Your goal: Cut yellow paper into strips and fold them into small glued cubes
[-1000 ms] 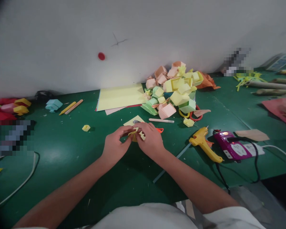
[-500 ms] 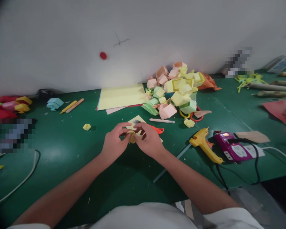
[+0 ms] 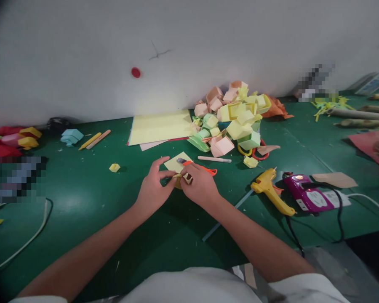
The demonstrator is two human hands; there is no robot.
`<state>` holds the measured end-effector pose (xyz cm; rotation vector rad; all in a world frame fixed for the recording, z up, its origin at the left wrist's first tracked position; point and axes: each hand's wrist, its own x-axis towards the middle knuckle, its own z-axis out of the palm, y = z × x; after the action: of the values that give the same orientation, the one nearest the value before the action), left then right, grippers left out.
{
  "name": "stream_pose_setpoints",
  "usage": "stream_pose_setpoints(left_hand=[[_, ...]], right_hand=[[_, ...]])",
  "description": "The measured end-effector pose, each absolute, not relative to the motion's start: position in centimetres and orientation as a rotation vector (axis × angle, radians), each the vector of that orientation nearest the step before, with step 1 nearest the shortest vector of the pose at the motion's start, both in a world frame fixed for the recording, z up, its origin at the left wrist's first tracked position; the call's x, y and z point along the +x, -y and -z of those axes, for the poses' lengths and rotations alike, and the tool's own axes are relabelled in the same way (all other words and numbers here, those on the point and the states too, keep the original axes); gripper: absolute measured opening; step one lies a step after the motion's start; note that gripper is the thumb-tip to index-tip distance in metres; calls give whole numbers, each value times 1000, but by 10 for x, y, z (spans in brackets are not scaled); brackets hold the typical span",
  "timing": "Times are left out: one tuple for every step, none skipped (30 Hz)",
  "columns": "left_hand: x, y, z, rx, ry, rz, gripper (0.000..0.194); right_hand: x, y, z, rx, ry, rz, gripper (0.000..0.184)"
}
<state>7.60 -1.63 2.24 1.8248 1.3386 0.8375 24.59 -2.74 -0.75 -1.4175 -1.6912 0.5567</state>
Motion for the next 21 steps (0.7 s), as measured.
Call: stream_pose_setpoints(left_hand=[[75, 16, -22, 1814, -1331, -839, 60], [74, 16, -20, 1810, -1326, -841, 57], [72, 16, -18, 1812, -1324, -837, 51], [71, 15, -16, 1820, -1328, -825, 41], [71, 14, -13, 1832, -1336, -808, 31], [70, 13, -11, 1846, -1343, -788, 23], [70, 12, -9, 1860, -1348, -773, 21], [70, 11, -7, 1874, -1349, -766, 21], [70, 11, -6, 1888, -1349, -767, 20], [71, 11, -7, 1906, -1354, -772, 18], [71, 11, -7, 1931, -1361, -776, 16], [72, 12, -9, 1962, -1367, -778, 14], [73, 13, -10, 2003, -1371, -776, 12], [74, 15, -12, 2052, -1373, -769, 11], [74, 16, -14, 2107, -1372, -759, 10], [75, 17, -15, 2163, -1369, -744, 9], [75, 18, -16, 2217, -1368, -725, 9], [76, 19, -17, 2263, -1370, -705, 10], [75, 19, -18, 2300, -1374, -683, 11], [75, 19, -18, 2328, -1381, -661, 12], [75, 18, -18, 2348, -1390, -641, 13]], right_hand=[[246, 27, 7, -1425, 1679, -565, 5], [247, 27, 6, -1432, 1664, -574, 6], [247, 27, 6, -1440, 1647, -582, 9], [248, 27, 6, -1447, 1630, -588, 11], [248, 26, 5, -1455, 1614, -591, 13], [248, 26, 5, -1463, 1601, -591, 14], [248, 26, 5, -1470, 1590, -589, 14], [248, 26, 4, -1477, 1582, -587, 14], [248, 25, 4, -1482, 1578, -585, 14], [248, 25, 4, -1487, 1575, -582, 14], [248, 25, 4, -1492, 1572, -578, 15], [248, 25, 4, -1497, 1571, -574, 16], [248, 25, 4, -1500, 1571, -572, 16], [249, 25, 4, -1501, 1573, -572, 17], [249, 24, 4, -1497, 1578, -576, 16], [249, 24, 5, -1488, 1588, -585, 14], [249, 24, 5, -1475, 1599, -596, 13], [249, 24, 6, -1460, 1612, -608, 11], [249, 23, 6, -1441, 1624, -621, 10], [249, 23, 6, -1421, 1638, -634, 9], [249, 23, 6, -1398, 1652, -648, 9]])
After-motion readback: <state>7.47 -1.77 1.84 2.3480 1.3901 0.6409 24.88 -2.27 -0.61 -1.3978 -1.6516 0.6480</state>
